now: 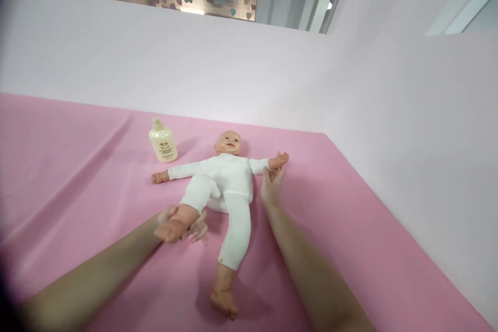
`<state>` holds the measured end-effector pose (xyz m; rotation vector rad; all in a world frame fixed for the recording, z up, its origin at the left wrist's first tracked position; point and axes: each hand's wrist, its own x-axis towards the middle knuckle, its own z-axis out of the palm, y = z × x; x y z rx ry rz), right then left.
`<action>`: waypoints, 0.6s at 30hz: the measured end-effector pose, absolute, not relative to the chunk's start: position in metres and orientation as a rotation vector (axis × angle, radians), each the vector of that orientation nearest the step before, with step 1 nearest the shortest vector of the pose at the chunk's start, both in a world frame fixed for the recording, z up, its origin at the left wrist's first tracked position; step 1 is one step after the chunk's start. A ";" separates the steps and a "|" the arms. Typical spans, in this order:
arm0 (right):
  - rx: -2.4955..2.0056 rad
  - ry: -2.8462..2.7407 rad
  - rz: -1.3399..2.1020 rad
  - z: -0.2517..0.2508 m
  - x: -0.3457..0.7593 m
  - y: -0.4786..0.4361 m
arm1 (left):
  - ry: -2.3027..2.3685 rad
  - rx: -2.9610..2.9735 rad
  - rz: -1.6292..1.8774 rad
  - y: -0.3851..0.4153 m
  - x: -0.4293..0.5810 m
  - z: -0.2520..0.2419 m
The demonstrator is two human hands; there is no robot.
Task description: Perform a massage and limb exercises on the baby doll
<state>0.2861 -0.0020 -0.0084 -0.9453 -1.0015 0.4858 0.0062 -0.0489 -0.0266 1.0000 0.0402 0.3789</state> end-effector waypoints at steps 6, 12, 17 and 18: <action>-1.063 -1.382 0.348 -0.006 0.270 -0.018 | 0.133 0.807 0.627 -0.045 0.015 -0.016; -1.031 -1.757 0.248 -0.006 0.269 -0.017 | 0.240 0.751 0.652 -0.049 0.021 -0.005; -1.024 -1.795 0.239 -0.006 0.269 -0.015 | 0.256 0.764 0.661 -0.047 0.021 -0.008; -1.018 -1.793 0.250 -0.006 0.269 -0.015 | 0.254 0.774 0.655 -0.046 0.020 -0.009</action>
